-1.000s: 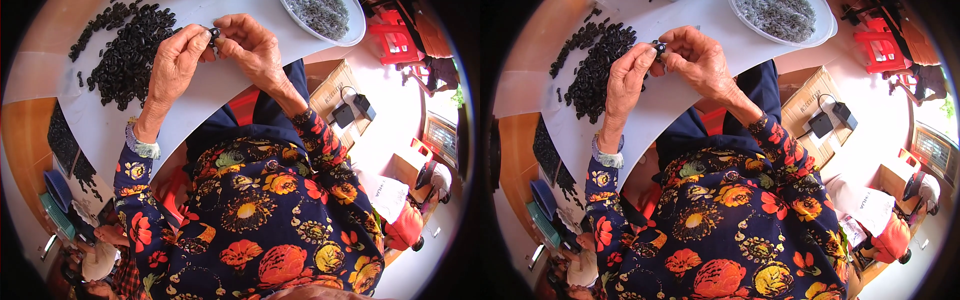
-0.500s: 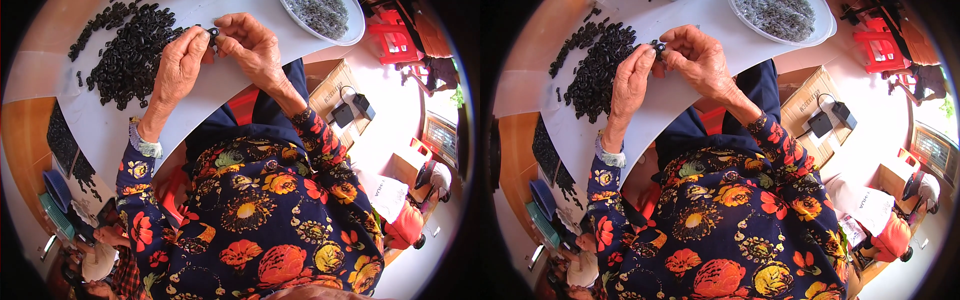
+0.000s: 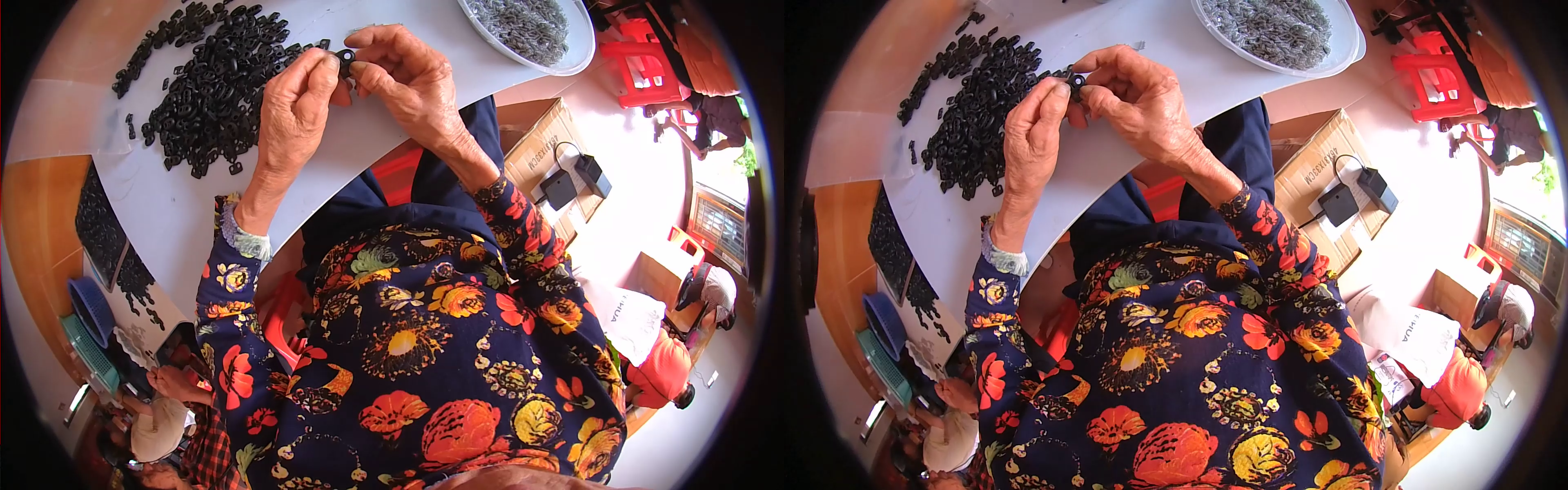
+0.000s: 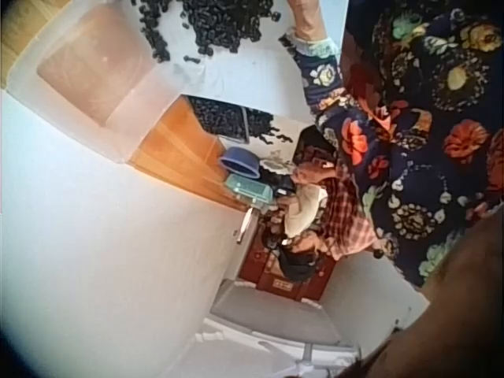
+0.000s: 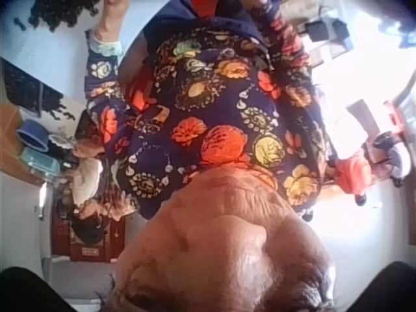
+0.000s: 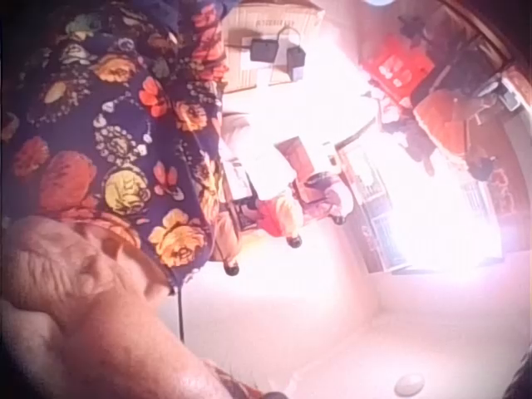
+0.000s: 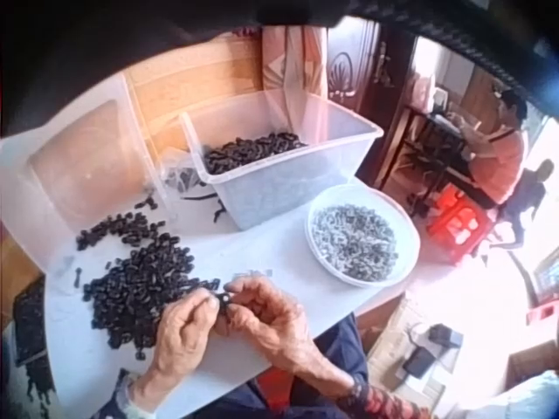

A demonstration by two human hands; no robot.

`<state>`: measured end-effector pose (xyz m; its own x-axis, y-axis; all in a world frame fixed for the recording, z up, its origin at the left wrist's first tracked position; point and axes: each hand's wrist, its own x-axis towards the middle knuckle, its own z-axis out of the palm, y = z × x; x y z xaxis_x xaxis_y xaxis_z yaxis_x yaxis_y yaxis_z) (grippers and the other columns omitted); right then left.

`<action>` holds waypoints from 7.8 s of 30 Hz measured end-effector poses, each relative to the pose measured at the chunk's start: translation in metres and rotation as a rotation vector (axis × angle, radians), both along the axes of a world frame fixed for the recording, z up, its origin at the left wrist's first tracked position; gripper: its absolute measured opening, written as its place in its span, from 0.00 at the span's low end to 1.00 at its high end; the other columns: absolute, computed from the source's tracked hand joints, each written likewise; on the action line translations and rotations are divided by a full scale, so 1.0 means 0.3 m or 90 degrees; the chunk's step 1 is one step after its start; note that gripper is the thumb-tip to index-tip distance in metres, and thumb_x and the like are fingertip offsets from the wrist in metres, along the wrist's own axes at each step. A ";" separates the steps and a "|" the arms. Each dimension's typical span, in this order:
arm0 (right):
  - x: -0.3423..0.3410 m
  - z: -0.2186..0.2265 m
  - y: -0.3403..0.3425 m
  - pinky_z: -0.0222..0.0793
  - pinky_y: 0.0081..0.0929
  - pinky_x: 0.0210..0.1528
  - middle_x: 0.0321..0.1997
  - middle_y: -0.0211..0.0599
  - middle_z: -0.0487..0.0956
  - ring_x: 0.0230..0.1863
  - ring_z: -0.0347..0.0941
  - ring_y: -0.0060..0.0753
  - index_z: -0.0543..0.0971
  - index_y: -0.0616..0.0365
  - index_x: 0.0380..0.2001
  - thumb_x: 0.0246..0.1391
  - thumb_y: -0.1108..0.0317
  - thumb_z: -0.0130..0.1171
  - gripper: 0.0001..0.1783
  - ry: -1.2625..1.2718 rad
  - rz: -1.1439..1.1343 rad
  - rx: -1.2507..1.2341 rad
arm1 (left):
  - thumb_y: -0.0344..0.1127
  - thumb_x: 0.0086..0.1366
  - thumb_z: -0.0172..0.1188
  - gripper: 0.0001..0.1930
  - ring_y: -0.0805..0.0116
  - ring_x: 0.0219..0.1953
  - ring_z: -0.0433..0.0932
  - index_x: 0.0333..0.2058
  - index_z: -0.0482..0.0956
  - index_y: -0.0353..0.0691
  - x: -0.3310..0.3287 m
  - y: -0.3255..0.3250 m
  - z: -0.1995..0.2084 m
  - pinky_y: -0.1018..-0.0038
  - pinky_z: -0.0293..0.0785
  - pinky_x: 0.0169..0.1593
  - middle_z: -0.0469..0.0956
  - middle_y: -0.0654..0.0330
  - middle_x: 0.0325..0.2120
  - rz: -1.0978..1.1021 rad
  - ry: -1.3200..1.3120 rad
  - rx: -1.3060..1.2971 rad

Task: The person assembles small plastic clips by picking up plastic pieces and metal pins from the table and fitting them together by hand.

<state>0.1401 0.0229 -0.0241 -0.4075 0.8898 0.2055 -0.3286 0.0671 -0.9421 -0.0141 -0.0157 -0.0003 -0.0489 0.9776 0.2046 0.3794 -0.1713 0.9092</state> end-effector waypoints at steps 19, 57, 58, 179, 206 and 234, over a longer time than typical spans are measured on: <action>0.023 0.000 0.016 0.69 0.15 0.38 0.29 0.25 0.74 0.32 0.69 0.15 0.75 0.66 0.48 0.49 0.74 0.65 0.21 -0.224 0.067 0.129 | 0.37 0.66 0.49 0.12 0.80 0.23 0.56 0.31 0.69 0.32 -0.010 0.004 -0.066 0.79 0.59 0.26 0.57 0.68 0.18 0.021 -0.090 -0.043; 0.022 -0.016 0.029 0.72 0.24 0.30 0.26 0.40 0.80 0.26 0.77 0.31 0.75 0.63 0.33 0.45 0.74 0.63 0.11 -0.253 -0.062 0.287 | 0.34 0.67 0.46 0.10 0.78 0.23 0.56 0.30 0.68 0.33 0.018 0.028 -0.094 0.77 0.60 0.26 0.58 0.64 0.18 -0.035 -0.035 0.015; 0.020 -0.015 0.029 0.72 0.24 0.30 0.26 0.39 0.80 0.26 0.77 0.28 0.76 0.63 0.33 0.45 0.74 0.63 0.11 -0.248 -0.055 0.263 | 0.34 0.67 0.47 0.10 0.79 0.23 0.56 0.31 0.68 0.33 0.022 0.027 -0.092 0.77 0.60 0.26 0.59 0.65 0.18 -0.031 -0.054 0.008; 0.028 0.116 0.173 0.72 0.19 0.40 0.28 0.30 0.79 0.33 0.75 0.17 0.78 0.63 0.35 0.51 0.75 0.59 0.07 -0.395 0.154 0.205 | 0.36 0.67 0.52 0.09 0.77 0.29 0.75 0.35 0.72 0.35 0.064 -0.014 -0.106 0.79 0.69 0.40 0.77 0.62 0.23 -0.012 -0.401 -0.087; -0.018 0.076 0.427 0.73 0.42 0.33 0.24 0.51 0.77 0.29 0.76 0.54 0.78 0.63 0.23 0.43 0.74 0.55 0.04 -0.774 0.104 0.645 | 0.31 0.66 0.50 0.06 0.77 0.30 0.77 0.35 0.73 0.35 0.055 -0.019 -0.079 0.79 0.73 0.39 0.78 0.61 0.24 -0.053 -0.271 -0.105; 0.124 -0.005 0.131 0.70 0.15 0.37 0.31 0.27 0.80 0.33 0.72 0.12 0.80 0.62 0.37 0.53 0.76 0.58 0.07 -0.214 0.130 0.037 | 0.30 0.68 0.50 0.05 0.80 0.30 0.76 0.35 0.72 0.34 0.050 -0.014 -0.099 0.83 0.71 0.37 0.79 0.62 0.26 -0.061 -0.237 -0.073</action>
<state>0.1772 0.0622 -0.0256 -0.6285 0.7740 0.0774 -0.0141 0.0881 -0.9960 0.0010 -0.0199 -0.0301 -0.0072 0.9969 0.0786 0.0075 -0.0786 0.9969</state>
